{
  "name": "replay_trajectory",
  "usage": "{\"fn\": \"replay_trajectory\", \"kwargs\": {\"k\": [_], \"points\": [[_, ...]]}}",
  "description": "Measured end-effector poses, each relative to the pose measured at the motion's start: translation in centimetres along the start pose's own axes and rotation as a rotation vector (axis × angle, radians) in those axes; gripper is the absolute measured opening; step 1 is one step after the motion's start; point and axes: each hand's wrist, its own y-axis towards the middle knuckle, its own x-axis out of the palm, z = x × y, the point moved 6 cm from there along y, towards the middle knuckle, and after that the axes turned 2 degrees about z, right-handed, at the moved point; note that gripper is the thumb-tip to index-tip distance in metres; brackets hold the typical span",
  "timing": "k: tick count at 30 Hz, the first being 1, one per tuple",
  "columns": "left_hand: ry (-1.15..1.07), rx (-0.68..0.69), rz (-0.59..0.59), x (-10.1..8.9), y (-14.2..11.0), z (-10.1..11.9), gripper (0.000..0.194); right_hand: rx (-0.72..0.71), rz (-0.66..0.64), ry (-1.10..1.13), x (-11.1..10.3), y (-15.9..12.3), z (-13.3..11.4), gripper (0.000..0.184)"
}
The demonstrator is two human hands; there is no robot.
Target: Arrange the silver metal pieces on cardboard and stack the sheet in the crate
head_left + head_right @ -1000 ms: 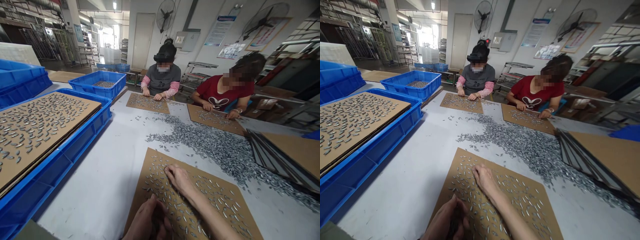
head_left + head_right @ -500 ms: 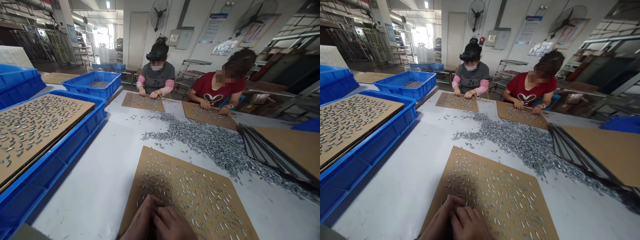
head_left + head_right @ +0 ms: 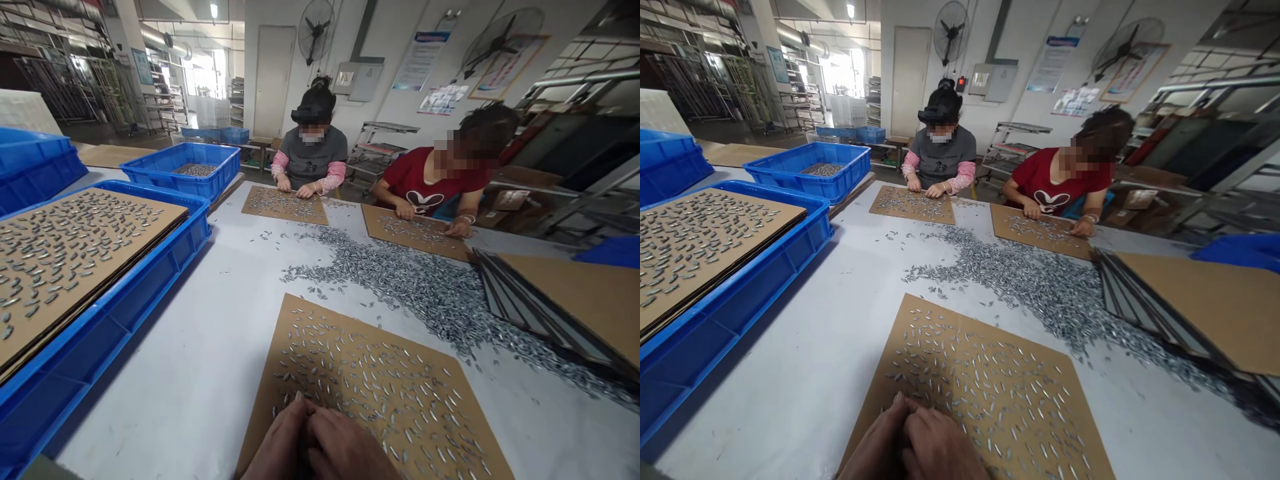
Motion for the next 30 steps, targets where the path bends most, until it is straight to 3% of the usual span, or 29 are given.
{"fn": "replay_trajectory", "kwargs": {"k": [4,7,9,13,16,19,23,26,30], "points": [[-0.111,-0.003,-0.072,0.4,0.4,0.0,0.060,0.186,0.008,0.107,-3.0,1.4,2.4,0.018],[-0.102,-0.070,-0.117,0.8,0.6,0.0,0.067,0.326,0.145,0.063,-6.5,3.9,6.9,0.030],[-0.089,-0.061,-0.098,0.6,0.6,0.2,0.066,0.396,0.148,0.024,-7.5,5.8,10.3,0.026],[-0.094,-0.048,-0.093,0.5,0.8,0.4,0.067,0.515,0.098,0.008,-6.4,8.2,15.1,0.026],[-0.064,-0.039,-0.087,0.5,0.9,0.6,0.069,0.565,0.061,-0.023,-4.9,8.9,16.6,0.024],[-0.048,-0.037,-0.083,0.5,0.9,0.9,0.070,0.613,0.068,-0.046,-4.7,9.1,17.2,0.017],[-0.050,-0.034,-0.101,0.6,0.8,0.9,0.069,0.585,0.175,-0.054,-6.7,8.6,15.4,0.016],[-0.034,-0.030,-0.118,0.6,0.8,0.6,0.069,0.469,0.230,-0.027,-7.1,6.6,10.7,0.026],[-0.022,0.023,-0.054,0.1,0.5,0.4,0.069,0.008,0.134,-0.063,-3.0,2.9,1.5,0.020]]}}
